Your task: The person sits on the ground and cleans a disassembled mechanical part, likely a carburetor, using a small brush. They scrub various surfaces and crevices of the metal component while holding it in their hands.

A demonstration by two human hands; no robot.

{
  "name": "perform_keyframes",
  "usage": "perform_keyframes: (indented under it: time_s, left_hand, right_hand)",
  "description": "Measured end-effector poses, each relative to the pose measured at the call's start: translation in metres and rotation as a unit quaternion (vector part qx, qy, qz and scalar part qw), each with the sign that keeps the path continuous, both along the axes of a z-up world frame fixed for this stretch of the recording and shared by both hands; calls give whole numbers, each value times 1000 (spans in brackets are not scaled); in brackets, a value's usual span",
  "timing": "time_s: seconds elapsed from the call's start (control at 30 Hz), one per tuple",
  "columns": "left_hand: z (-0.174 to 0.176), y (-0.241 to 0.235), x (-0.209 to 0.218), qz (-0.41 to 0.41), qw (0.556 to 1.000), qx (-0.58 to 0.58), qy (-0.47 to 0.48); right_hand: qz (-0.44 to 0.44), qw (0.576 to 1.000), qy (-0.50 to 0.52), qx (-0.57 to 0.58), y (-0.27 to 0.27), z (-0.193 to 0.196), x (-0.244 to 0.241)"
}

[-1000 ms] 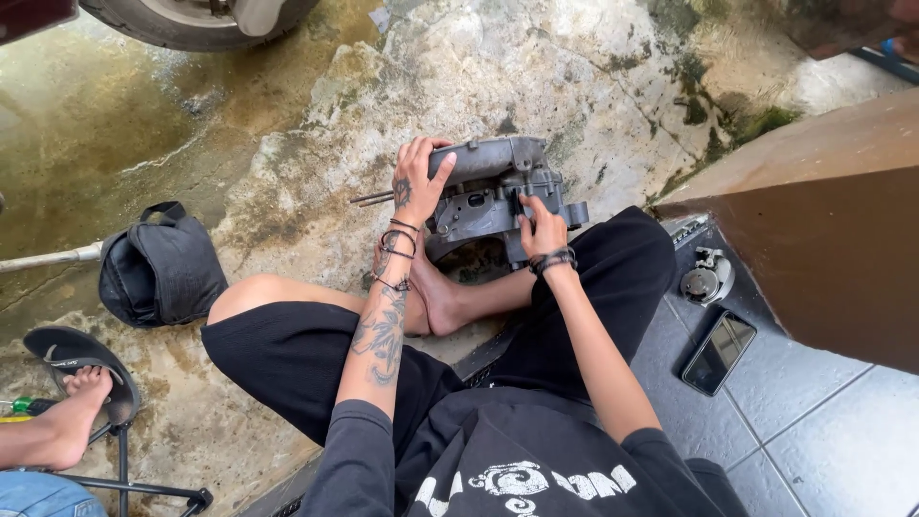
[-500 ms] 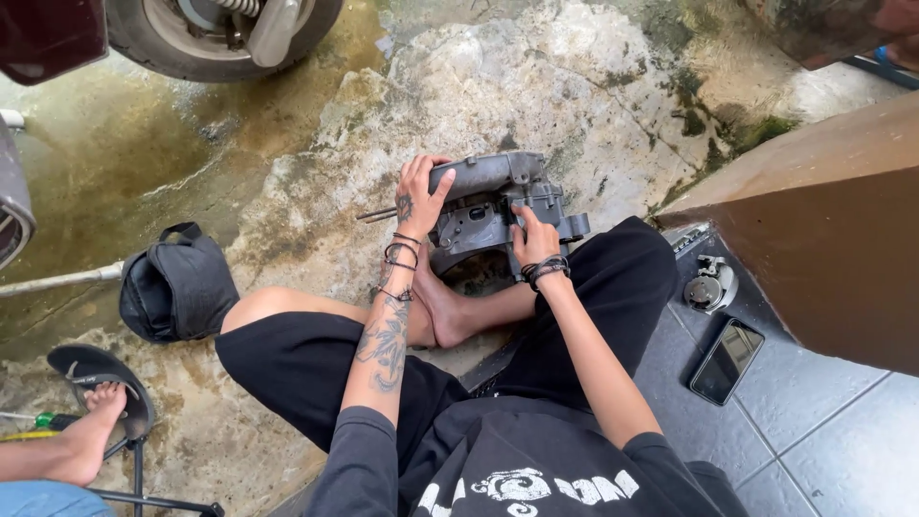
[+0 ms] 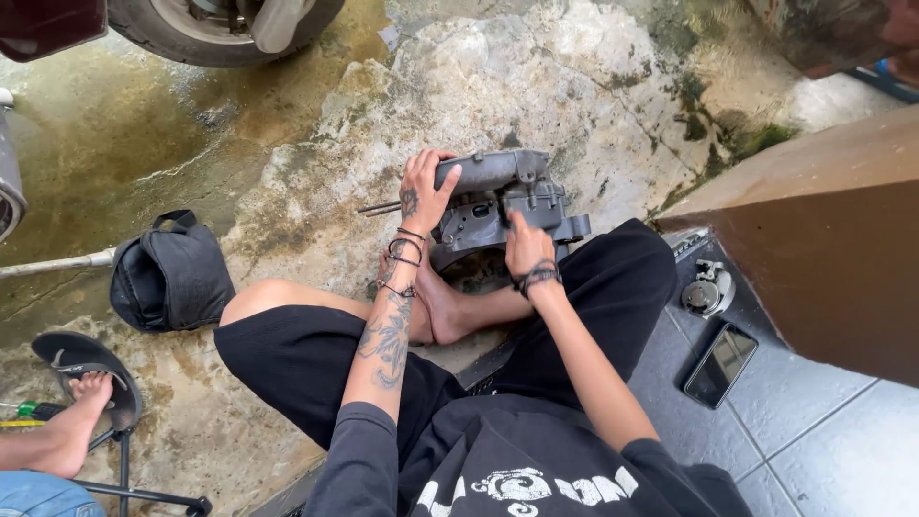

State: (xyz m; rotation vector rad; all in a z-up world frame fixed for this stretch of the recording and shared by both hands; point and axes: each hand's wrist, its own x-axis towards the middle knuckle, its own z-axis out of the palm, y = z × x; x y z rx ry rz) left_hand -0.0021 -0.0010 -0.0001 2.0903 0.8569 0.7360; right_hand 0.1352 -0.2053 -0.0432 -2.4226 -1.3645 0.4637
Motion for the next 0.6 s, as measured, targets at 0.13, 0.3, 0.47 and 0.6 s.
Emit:
perform_keyframes:
  time_s: [0.13, 0.3, 0.47, 0.6]
  left_hand:
    - [-1, -1, 2, 9, 1000, -5, -5]
    - [0, 0, 1, 3, 1000, 8, -4]
    - [-1, 0, 1, 3, 1000, -3, -6]
    - [-3, -1, 1, 6, 1000, 1, -3]
  right_hand:
    - [2, 1000, 16, -12, -30, 17, -27]
    - [-10, 1000, 0, 20, -3, -2, -11]
    - [-8, 998, 6, 58, -6, -2, -4]
    - [-10, 997, 53, 63, -44, 17, -32]
